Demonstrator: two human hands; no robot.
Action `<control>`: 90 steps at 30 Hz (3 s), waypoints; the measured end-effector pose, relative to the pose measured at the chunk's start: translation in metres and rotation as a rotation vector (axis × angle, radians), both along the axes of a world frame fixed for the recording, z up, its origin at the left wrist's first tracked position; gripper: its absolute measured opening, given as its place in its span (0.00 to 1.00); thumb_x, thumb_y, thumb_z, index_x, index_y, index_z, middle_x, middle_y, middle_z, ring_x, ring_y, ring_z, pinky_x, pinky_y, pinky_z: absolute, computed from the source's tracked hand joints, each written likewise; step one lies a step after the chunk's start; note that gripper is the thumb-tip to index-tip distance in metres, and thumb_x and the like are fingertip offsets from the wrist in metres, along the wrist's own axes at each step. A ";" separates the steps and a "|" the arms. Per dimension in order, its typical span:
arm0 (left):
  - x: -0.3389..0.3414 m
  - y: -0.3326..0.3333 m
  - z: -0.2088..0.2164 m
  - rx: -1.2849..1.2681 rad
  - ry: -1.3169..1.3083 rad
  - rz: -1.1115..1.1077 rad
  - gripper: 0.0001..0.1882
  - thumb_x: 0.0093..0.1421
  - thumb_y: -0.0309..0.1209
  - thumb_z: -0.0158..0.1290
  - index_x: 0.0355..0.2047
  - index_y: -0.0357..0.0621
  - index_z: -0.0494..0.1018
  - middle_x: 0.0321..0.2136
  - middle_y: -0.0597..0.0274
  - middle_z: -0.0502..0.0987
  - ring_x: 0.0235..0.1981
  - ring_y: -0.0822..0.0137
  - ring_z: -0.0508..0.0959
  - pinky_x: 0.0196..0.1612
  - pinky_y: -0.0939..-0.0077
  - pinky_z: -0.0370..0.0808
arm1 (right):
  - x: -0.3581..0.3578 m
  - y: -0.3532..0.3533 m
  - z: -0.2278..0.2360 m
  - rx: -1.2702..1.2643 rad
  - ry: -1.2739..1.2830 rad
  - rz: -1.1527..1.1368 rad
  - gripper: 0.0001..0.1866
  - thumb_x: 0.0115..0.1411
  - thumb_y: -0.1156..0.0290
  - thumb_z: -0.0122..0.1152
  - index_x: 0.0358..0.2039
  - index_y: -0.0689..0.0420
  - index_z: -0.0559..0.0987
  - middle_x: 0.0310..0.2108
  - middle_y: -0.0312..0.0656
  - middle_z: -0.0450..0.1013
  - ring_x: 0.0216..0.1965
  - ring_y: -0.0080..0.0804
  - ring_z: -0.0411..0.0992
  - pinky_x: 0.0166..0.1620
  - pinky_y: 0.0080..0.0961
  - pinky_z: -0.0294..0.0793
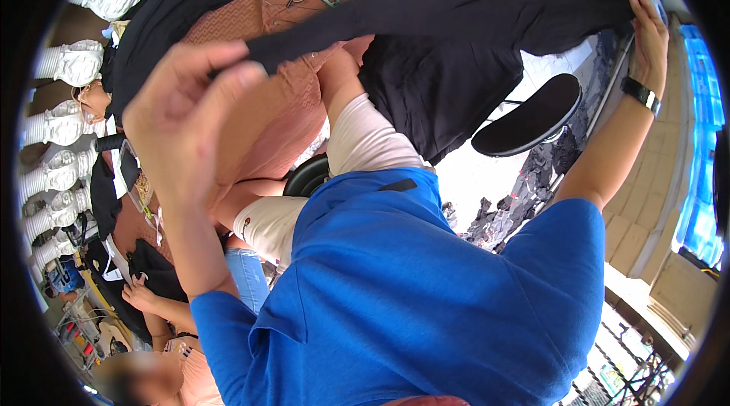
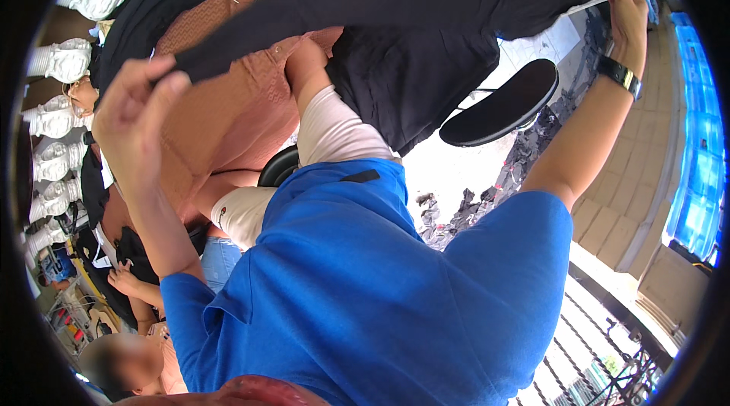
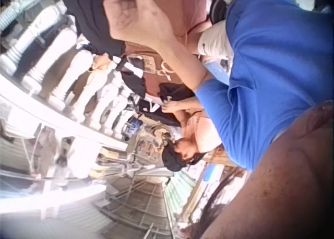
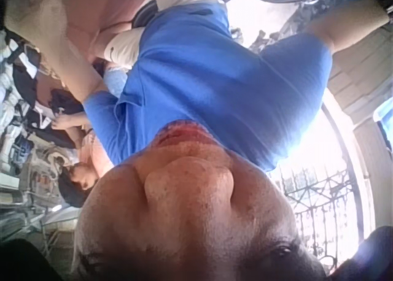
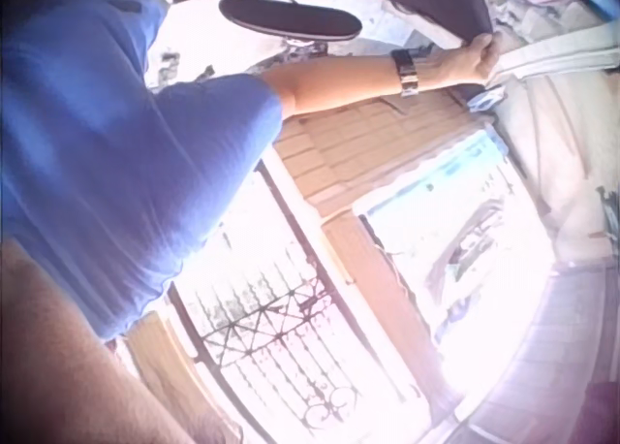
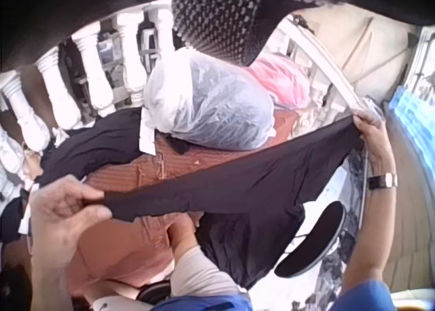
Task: The person positions and aligns black fabric panels on a workspace, uses shears to trim edges, and places a white template over the material to mark or pin the fabric.
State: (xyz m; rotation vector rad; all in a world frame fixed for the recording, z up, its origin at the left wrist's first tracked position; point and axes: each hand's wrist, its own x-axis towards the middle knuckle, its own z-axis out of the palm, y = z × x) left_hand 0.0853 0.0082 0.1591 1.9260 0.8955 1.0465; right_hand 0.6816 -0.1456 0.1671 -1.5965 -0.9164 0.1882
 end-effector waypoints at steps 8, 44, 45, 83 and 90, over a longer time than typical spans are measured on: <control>0.004 -0.080 -0.057 0.252 -0.026 -0.447 0.14 0.41 0.18 0.69 0.32 0.42 0.84 0.24 0.61 0.73 0.26 0.64 0.80 0.38 0.68 0.84 | 0.005 -0.046 -0.029 0.023 0.284 0.043 0.18 0.69 0.75 0.53 0.58 0.65 0.73 0.44 0.34 0.74 0.38 0.18 0.70 0.42 0.16 0.69; 0.123 -0.126 -0.273 -0.108 0.251 -1.005 0.16 0.52 0.34 0.63 0.40 0.43 0.75 0.50 0.53 0.72 0.54 0.50 0.69 0.56 0.56 0.66 | 0.023 0.042 -0.306 -1.109 -0.660 -0.492 0.25 0.50 0.69 0.67 0.50 0.54 0.75 0.54 0.55 0.67 0.55 0.62 0.67 0.53 0.49 0.74; 0.124 -0.117 -0.270 -0.012 0.274 -0.929 0.19 0.53 0.33 0.63 0.45 0.46 0.74 0.56 0.51 0.67 0.56 0.47 0.67 0.57 0.53 0.66 | 0.003 0.044 -0.302 -1.137 -0.709 -0.418 0.24 0.51 0.68 0.69 0.50 0.55 0.75 0.55 0.53 0.65 0.55 0.62 0.68 0.53 0.50 0.74; -0.185 0.005 -0.225 0.071 0.144 0.968 0.07 0.63 0.26 0.57 0.39 0.35 0.75 0.33 0.58 0.72 0.25 0.68 0.72 0.27 0.76 0.72 | -0.648 0.399 -0.194 0.194 -0.778 0.987 0.12 0.54 0.70 0.68 0.38 0.58 0.78 0.42 0.47 0.70 0.46 0.49 0.69 0.48 0.43 0.70; -0.178 0.010 -0.222 0.046 0.120 0.958 0.05 0.61 0.23 0.57 0.38 0.37 0.75 0.33 0.57 0.73 0.23 0.65 0.74 0.27 0.72 0.72 | -0.680 0.448 -0.209 0.128 -1.047 0.792 0.08 0.54 0.72 0.66 0.36 0.55 0.79 0.39 0.39 0.71 0.46 0.40 0.69 0.47 0.38 0.69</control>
